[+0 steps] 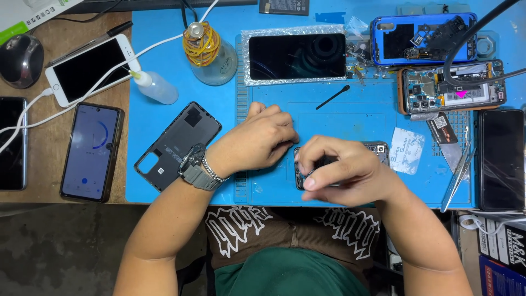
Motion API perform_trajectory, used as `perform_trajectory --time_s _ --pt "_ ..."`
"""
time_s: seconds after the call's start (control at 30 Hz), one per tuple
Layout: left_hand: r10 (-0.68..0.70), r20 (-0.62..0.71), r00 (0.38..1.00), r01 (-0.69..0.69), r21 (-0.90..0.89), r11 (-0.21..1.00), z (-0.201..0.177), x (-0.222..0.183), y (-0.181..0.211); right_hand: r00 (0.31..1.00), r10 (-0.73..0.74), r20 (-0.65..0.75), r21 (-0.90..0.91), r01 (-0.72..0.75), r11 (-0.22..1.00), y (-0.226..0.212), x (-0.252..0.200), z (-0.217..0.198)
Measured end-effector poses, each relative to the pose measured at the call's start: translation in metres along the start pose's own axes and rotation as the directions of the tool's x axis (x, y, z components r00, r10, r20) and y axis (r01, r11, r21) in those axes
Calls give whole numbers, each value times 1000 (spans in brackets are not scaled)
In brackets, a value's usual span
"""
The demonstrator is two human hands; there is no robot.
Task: Disassembling a smartphone by removing internal screws and prying off protective shields to access the motherboard.
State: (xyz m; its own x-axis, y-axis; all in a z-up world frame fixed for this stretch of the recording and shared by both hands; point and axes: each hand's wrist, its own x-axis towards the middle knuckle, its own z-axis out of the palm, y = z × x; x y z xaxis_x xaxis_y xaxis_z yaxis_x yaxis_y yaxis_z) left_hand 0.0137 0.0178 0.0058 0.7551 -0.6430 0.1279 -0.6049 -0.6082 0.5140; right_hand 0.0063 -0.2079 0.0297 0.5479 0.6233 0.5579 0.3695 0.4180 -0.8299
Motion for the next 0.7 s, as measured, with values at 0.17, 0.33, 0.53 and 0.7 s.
perform_trajectory --time_s 0.17,0.33,0.53,0.7 --pt "4 -43 999 -4 -5 1000 -2 -1 1 1000 19 5 -30 -19 999 -6 1 -3" --pt "180 85 980 -157 -231 960 -1 -4 11 999 -40 5 -73 40 997 0 -3 -10" --pt "224 150 963 -189 -214 958 2 -2 14 998 -49 -36 -121 45 992 -7 5 -6" --pt "231 150 961 -198 -205 959 7 -1 11 998 -51 -30 -72 49 996 -9 4 -4"
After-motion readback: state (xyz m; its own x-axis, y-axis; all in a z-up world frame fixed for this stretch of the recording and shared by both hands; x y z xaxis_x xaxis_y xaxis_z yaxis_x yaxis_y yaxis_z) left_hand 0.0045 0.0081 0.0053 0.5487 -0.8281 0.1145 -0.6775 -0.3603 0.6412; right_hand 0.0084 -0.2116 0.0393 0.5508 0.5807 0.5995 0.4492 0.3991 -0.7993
